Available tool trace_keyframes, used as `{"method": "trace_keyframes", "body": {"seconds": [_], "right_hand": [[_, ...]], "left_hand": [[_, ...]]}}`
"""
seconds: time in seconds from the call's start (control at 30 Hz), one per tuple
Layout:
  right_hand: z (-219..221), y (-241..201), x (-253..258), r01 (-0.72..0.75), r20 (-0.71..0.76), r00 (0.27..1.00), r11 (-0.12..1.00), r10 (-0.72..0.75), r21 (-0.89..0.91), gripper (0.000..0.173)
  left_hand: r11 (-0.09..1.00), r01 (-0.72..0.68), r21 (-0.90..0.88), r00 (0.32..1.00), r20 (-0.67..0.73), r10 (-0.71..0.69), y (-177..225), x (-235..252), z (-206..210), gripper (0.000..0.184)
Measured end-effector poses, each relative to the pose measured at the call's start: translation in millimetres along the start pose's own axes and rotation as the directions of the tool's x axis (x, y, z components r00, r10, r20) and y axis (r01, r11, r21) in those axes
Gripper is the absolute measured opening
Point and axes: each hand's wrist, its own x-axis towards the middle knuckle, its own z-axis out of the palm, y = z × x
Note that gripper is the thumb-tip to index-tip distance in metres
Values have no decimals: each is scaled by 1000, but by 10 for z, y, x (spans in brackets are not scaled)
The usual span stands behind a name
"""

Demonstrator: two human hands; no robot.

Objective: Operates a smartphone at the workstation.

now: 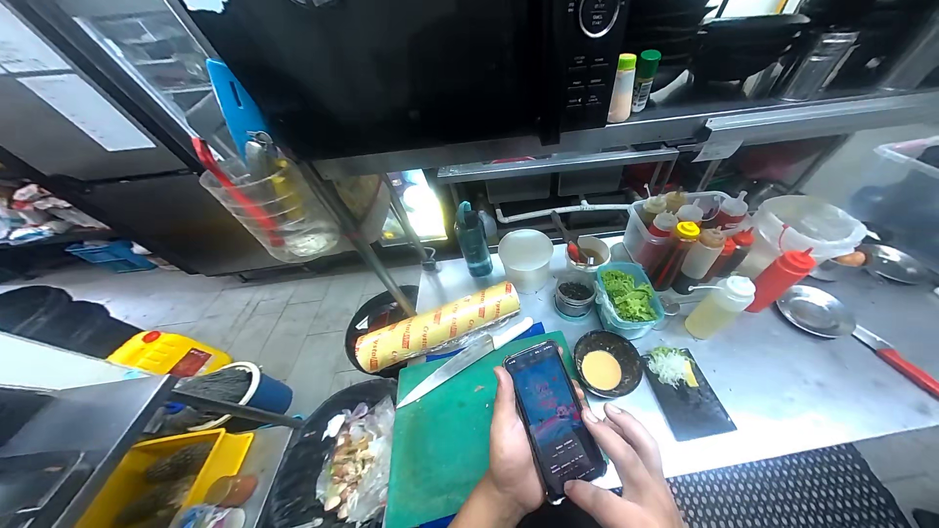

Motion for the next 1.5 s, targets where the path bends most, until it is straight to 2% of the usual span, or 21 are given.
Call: {"method": "trace_keyframes", "body": {"seconds": [0.2,0.33,0.53,0.83,1.03,1.1,1.3,1.5], "right_hand": [[-9,40,-18,-56,-138,989,997,49,-48,56],[-6,62,-35,-138,-116,985,985,126,-105,66],[27,72,-11,-161,-79,985,976,151,-146,85],[45,77,17,-173,-89,983,973,161,-154,87],[46,73,71,-181,-70,983,972,172,-148,89],[50,83,76,-165,-76,985,976,156,-140,86],[33,111,23,-90,-111,990,995,85,-48,55],[35,124,10,-35,-107,994,999,34,-10,48]], "left_hand": [[999,41,-1,999,-19,-41,12,-18,17,101],[999,36,16,999,-21,-36,4,-16,1,100],[1000,4,12,1000,31,-4,-26,8,-41,99],[999,-19,42,999,32,17,-24,26,-45,97],[1000,16,3,999,29,-16,-39,23,-60,96],[1000,17,7,999,28,-18,-42,31,-74,96],[999,40,-17,999,-3,-40,4,51,-53,98],[998,25,-49,1000,4,-25,19,55,-77,98]]}}
